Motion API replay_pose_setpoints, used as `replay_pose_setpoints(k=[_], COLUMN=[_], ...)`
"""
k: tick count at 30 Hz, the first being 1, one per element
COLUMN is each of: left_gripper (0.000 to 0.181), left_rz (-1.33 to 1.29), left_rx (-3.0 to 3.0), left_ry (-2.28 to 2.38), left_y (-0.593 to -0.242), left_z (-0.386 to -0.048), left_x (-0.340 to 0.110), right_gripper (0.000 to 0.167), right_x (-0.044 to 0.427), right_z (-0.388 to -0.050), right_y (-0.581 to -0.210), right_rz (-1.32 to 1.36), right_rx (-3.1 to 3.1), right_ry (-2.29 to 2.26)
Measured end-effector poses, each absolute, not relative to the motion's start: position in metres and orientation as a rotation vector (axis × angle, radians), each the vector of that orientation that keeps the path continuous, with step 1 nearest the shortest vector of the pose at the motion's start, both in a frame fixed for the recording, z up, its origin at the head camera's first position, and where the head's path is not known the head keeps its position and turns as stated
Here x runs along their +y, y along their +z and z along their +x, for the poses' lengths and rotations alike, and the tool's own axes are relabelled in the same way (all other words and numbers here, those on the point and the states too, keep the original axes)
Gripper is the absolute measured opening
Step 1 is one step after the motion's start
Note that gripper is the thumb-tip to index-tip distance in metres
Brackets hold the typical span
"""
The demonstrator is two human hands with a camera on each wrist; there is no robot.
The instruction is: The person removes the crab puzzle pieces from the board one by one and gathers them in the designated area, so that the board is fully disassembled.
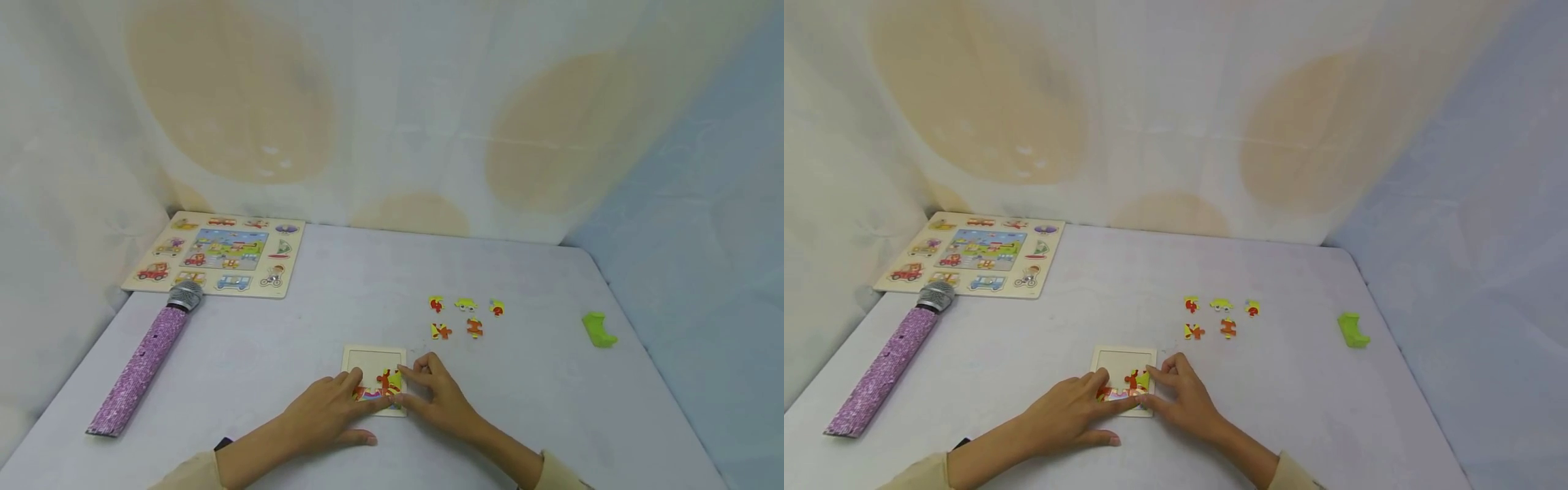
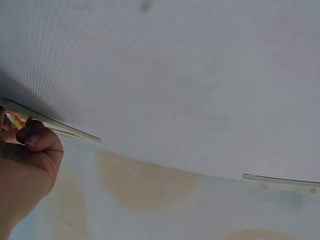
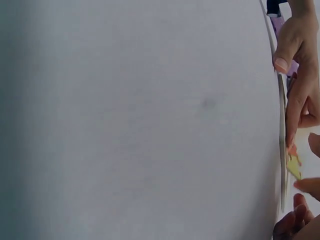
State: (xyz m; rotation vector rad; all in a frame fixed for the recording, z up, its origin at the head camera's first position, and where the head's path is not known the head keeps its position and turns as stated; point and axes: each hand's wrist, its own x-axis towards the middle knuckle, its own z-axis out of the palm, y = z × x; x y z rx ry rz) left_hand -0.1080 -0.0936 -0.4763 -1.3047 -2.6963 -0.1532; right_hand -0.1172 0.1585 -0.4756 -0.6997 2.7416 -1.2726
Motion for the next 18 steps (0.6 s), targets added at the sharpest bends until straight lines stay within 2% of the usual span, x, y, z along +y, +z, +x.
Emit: replay_pose_setpoints(k=[6,13,18], left_gripper=[0.062,0.065,0.063], left_rz=[-1.296,-1.293,-1.295], left_rx=[-2.661,-2.667,-2.687], left_ry=[-0.154,-0.139,-0.122], left_y=[-0.477,-0.478,-0.476], left_z=[-0.108,-0.108,-0.108], left_x=[-0.093,-0.093,-0.092], right_gripper=[0.050,0.041,0.044], right_x=[0.151,0.149,0.146], right_z=[-0.121,-0.121,-0.121], right_y=[-0.474,-0.473,-0.472], right_rz=[-0.723,-0.815,-0.862], right_rx=[2.816,2.854,2.893], right_ry=[-1.214,-1.266,-1.236])
